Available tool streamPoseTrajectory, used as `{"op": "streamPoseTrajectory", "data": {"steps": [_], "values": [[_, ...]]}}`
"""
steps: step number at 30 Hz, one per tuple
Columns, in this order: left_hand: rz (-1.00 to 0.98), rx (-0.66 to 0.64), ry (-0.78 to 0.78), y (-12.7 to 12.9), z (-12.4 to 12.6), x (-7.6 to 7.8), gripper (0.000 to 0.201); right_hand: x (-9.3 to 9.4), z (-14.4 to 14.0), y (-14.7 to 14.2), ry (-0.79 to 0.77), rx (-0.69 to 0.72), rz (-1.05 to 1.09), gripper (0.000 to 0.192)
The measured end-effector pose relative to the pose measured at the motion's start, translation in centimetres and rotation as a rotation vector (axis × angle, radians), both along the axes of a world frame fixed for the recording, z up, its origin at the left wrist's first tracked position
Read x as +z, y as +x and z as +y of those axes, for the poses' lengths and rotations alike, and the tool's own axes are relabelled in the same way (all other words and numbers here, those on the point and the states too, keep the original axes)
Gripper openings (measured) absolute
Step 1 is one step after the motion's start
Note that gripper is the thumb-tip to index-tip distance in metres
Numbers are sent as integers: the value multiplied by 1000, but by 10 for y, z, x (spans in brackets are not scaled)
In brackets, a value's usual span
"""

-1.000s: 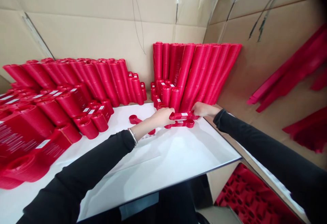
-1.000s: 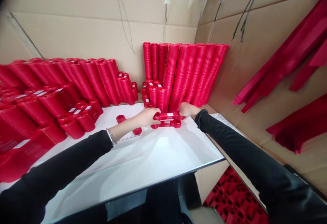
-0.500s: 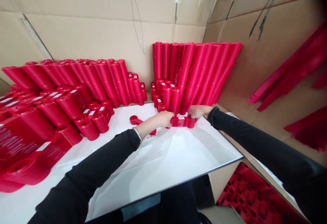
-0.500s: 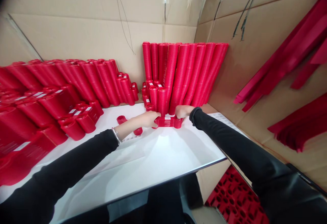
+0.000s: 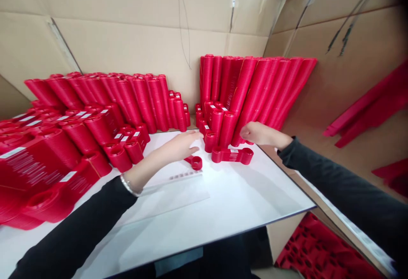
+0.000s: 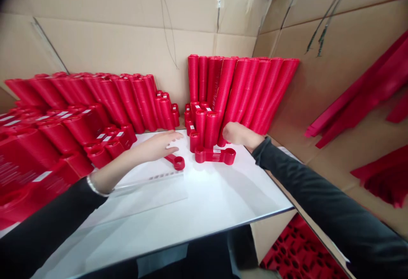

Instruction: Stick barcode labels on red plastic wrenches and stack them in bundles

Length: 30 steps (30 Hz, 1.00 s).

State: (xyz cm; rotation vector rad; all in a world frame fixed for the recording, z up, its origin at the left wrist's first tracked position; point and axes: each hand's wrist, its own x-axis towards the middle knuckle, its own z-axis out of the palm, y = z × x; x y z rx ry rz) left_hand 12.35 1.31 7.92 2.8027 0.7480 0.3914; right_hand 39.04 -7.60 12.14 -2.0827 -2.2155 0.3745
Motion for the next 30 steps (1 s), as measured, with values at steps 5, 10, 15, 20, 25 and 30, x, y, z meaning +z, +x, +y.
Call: {"op": "streamPoseTrajectory", "data": {"steps": [5,10,15,20,25,30], "values": [[-43,140,-64,-66,16,-20,29,-34,6,-96,117,160,-28,22],[-64,191,-93,-106,8,-44,29,-74,42,-147,32,199,-62,27],[-64,132,31,-108,2,-55,39,-87,60,-151,-4,287,-38,15],[102,144,48,-95,4,-66,29,-90,60,-158,15,389,56,22],[144,139,1,-102,8,-70,19,-95,57,-146,63,383,115,27],[145,150,-38,-121,12,-69,22,-103,56,-124,106,297,155,32]]}}
